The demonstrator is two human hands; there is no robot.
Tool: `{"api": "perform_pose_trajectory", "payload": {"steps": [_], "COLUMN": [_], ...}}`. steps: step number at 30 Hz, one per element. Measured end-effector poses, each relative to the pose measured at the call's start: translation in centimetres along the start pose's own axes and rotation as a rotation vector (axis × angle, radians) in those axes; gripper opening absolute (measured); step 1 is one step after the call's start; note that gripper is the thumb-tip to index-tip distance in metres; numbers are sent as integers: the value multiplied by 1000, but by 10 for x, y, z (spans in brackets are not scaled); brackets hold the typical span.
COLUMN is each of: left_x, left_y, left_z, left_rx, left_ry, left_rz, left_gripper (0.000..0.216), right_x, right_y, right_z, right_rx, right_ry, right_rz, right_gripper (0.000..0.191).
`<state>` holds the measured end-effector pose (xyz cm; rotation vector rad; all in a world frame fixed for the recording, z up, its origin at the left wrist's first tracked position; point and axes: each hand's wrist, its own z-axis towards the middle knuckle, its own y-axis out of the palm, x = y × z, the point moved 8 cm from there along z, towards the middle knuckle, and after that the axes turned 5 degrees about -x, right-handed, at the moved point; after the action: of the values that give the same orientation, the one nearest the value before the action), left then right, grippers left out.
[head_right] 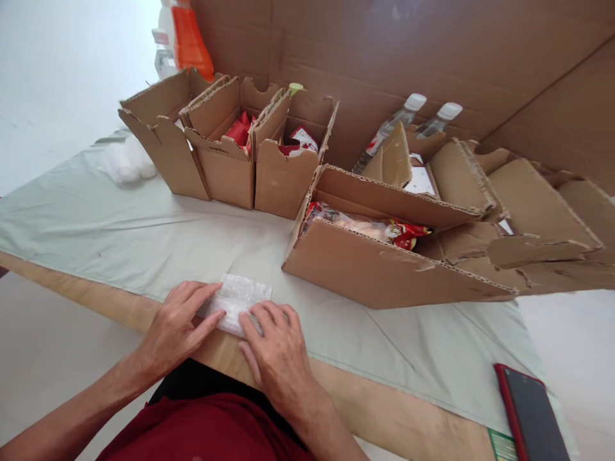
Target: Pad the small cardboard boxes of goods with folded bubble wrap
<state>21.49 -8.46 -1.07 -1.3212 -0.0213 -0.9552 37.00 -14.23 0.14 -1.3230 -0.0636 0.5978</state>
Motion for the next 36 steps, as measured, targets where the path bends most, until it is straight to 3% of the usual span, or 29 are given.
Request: {"api": "perform_pose_trajectory", "payload": {"steps": [3,6,9,12,15,18,20,24,26,30,33,36], "left_x": [-14,-23,-13,-2,12,33,54,108,133,157,155,149], "left_y": [-4,12,32,40,44,41,24,-34,-48,-31,-16,-11], "left_z": [-17,-36,-39,-35,-31,-20,1,71,104,139,133,126], "left_rx": [51,-8,-139,-198,-240,-320,-304,32,181,118,53,19], "left_ry": [-218,-456,-545,-547,-451,-251,-33,395,527,640,652,628], "left_rz": [-275,-683,-1008,-1024,-944,-872,-715,-276,-106,-1,-14,-27], "left_gripper": [35,52,74,74,65,57,57,64,65,28,25,28], "right_x": [14,22,14,14,29,38,48,80,100,135,149,156], "right_y": [1,-4,-5,-11,-16,-22,-42,-118,-163,-254,-289,-289], "right_z": [5,3,-7,-28,-53,-69,-78,-100,-115,-130,-104,-59], "right_rx": [99,175,108,91,90,2,43,297,405,552,416,139], "right_ry": [66,152,178,285,452,521,555,615,654,675,608,496], "right_rz": [103,291,468,547,701,929,940,730,565,86,-161,-126], "right_gripper": [22,23,23,31,51,28,21,20,21,31,42,52]}}
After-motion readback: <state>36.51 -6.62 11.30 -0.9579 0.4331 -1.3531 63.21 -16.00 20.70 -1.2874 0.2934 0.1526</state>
